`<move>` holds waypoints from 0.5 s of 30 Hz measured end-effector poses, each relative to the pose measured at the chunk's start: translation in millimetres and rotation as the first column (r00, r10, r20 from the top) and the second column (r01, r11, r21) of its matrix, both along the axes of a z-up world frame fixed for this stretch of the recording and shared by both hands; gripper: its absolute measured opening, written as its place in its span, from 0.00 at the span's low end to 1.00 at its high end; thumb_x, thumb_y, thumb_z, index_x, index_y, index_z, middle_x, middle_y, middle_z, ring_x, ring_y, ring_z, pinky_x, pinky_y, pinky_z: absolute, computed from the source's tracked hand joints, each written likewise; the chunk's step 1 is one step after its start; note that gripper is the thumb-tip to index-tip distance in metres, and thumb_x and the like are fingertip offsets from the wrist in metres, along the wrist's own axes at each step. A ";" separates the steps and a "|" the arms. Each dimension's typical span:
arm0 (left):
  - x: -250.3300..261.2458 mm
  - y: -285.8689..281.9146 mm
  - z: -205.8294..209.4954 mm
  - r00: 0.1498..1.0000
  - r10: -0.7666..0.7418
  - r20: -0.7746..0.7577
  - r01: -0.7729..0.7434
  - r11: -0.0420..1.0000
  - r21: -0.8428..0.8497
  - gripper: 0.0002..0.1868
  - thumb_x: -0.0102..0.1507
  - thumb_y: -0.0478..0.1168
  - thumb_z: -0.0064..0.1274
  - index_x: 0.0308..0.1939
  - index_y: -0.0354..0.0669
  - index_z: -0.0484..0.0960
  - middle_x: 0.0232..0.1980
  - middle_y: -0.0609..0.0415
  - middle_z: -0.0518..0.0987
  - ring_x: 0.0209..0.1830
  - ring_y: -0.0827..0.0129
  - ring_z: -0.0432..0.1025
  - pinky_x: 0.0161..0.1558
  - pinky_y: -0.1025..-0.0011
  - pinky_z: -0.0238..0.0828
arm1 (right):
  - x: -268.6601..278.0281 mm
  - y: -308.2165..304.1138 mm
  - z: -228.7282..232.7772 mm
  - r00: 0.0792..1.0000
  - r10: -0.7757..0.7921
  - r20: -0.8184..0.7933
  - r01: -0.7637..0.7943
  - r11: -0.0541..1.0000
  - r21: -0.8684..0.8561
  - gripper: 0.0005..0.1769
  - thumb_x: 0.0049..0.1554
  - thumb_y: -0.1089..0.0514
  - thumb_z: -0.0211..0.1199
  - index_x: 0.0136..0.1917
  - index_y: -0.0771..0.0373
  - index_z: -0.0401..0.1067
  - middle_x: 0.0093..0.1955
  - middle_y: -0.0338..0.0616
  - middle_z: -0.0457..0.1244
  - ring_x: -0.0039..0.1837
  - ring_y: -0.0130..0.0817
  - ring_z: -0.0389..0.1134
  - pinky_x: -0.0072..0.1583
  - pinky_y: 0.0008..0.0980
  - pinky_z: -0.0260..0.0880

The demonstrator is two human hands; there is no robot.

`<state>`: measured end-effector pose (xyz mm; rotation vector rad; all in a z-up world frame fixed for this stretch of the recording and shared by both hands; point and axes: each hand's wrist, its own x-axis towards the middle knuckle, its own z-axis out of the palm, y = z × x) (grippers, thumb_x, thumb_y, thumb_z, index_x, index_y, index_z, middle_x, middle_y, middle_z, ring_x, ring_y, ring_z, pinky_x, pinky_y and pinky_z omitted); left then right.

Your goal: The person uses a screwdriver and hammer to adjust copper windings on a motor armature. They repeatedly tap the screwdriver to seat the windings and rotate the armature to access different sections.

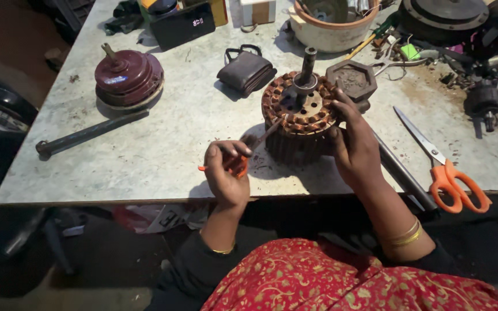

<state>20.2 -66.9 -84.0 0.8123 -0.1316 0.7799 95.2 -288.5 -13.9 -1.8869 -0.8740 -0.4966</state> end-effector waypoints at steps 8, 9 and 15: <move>-7.9 45.0 46.5 0.987 -0.052 0.152 -0.059 0.761 0.646 0.20 0.74 0.45 0.43 0.35 0.33 0.79 0.37 0.42 0.82 0.46 0.54 0.81 0.67 0.52 0.72 | -0.8 -0.9 3.1 0.999 -0.003 -0.036 0.003 1.000 -0.004 0.22 0.68 0.60 0.54 0.73 0.67 0.61 0.80 0.57 0.55 0.78 0.52 0.61 0.69 0.39 0.67; -5.4 51.6 52.2 0.985 -0.029 0.169 -0.102 0.691 0.716 0.20 0.73 0.44 0.44 0.33 0.34 0.79 0.36 0.42 0.83 0.48 0.54 0.82 0.67 0.52 0.73 | -0.4 0.2 2.9 1.000 -0.014 0.004 0.014 1.000 -0.016 0.22 0.68 0.60 0.54 0.73 0.67 0.62 0.80 0.56 0.56 0.79 0.52 0.61 0.71 0.40 0.65; 17.0 65.2 52.9 0.984 -0.096 0.150 -0.028 0.749 0.662 0.22 0.73 0.46 0.43 0.30 0.34 0.78 0.34 0.42 0.82 0.46 0.53 0.81 0.69 0.51 0.70 | 0.0 1.3 2.5 0.998 -0.020 0.052 0.020 1.000 -0.004 0.21 0.68 0.62 0.54 0.73 0.67 0.62 0.80 0.57 0.56 0.80 0.52 0.59 0.76 0.44 0.59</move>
